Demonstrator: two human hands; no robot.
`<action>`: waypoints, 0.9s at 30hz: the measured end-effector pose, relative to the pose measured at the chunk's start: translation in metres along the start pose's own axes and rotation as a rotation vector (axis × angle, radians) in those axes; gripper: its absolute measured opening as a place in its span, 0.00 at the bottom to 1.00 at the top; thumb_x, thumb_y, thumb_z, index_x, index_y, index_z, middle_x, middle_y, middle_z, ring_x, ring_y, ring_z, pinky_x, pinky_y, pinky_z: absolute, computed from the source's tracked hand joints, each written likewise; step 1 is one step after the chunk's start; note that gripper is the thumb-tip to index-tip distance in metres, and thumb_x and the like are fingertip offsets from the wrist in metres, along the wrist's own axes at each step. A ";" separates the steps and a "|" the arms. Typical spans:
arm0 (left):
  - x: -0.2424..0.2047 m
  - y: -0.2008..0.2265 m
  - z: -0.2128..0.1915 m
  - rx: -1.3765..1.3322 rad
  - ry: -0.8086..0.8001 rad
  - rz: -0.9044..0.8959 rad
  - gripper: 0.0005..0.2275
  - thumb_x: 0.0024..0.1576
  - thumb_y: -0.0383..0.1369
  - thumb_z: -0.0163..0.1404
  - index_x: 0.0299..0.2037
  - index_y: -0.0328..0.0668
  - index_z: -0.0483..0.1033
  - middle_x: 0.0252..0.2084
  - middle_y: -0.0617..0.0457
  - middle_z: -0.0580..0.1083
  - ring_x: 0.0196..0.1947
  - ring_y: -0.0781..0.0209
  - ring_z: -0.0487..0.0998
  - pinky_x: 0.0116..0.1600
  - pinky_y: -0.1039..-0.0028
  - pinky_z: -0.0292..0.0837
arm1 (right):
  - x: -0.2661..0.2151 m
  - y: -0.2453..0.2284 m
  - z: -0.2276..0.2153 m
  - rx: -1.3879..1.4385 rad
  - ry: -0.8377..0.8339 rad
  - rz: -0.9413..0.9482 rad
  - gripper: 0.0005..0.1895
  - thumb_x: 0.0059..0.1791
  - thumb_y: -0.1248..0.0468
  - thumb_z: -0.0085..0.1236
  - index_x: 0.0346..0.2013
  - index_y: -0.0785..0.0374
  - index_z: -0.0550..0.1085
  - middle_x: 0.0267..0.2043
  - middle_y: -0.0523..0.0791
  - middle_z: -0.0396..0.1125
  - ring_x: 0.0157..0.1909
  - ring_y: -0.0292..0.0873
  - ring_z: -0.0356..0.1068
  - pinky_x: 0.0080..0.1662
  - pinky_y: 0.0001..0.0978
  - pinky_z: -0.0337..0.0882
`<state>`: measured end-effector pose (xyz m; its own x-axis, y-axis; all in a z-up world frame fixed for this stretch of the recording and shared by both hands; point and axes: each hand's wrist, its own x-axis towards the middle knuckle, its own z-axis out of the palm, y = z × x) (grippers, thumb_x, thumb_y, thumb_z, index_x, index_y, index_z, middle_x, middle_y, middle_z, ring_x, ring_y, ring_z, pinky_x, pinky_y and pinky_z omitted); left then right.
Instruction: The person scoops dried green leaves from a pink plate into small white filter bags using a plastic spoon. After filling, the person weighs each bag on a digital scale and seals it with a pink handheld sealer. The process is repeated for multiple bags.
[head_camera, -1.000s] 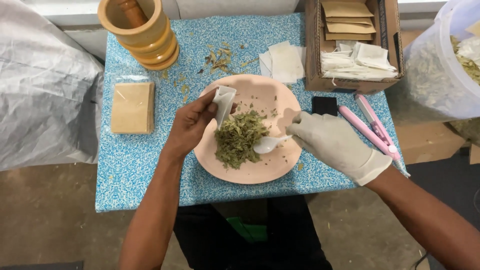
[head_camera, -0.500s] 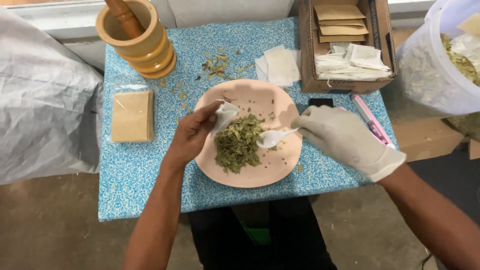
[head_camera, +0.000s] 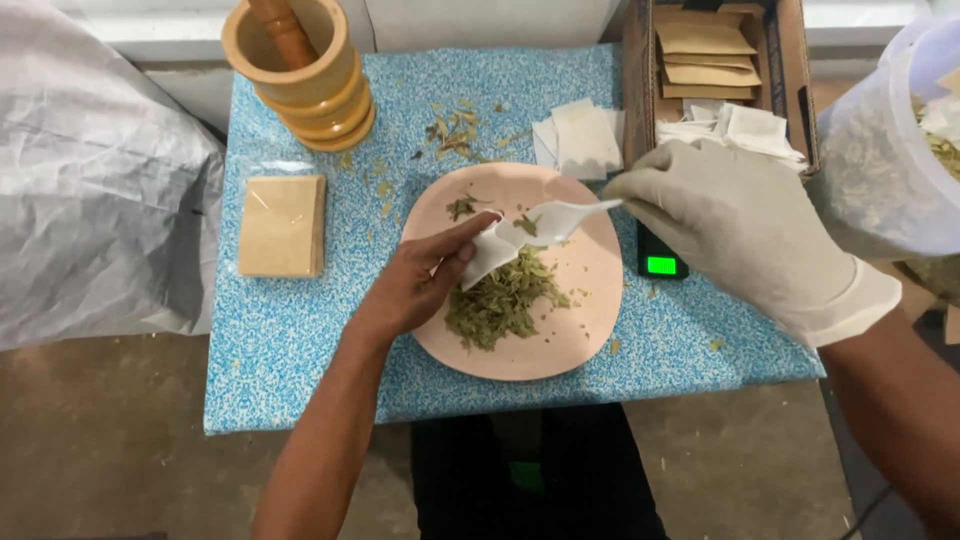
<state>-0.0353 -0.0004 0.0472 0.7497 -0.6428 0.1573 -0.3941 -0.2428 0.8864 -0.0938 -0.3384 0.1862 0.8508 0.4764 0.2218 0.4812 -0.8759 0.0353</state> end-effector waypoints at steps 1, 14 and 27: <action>-0.001 -0.003 0.002 0.001 0.008 -0.002 0.21 0.75 0.33 0.43 0.78 0.56 0.68 0.77 0.50 0.74 0.38 0.66 0.81 0.44 0.67 0.75 | 0.003 -0.005 -0.002 0.000 0.000 -0.009 0.11 0.61 0.59 0.63 0.56 0.55 0.86 0.52 0.40 0.79 0.39 0.44 0.77 0.30 0.41 0.72; 0.003 -0.016 0.004 -0.063 0.086 0.039 0.21 0.75 0.33 0.46 0.78 0.58 0.69 0.65 0.52 0.79 0.49 0.57 0.74 0.56 0.62 0.71 | 0.000 -0.019 -0.019 -0.389 0.175 -0.044 0.04 0.67 0.60 0.67 0.50 0.49 0.87 0.32 0.35 0.72 0.22 0.34 0.61 0.21 0.29 0.60; 0.006 -0.017 0.007 -0.127 0.262 0.255 0.21 0.73 0.21 0.45 0.77 0.42 0.73 0.55 0.35 0.84 0.57 0.38 0.86 0.59 0.47 0.82 | -0.028 -0.006 0.039 -0.099 -0.372 0.170 0.10 0.63 0.54 0.53 0.43 0.41 0.82 0.39 0.35 0.78 0.28 0.34 0.75 0.38 0.29 0.81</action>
<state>-0.0275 -0.0049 0.0302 0.7532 -0.4593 0.4708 -0.5284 0.0036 0.8490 -0.1122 -0.3435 0.1421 0.9432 0.3041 -0.1340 0.3206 -0.9388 0.1259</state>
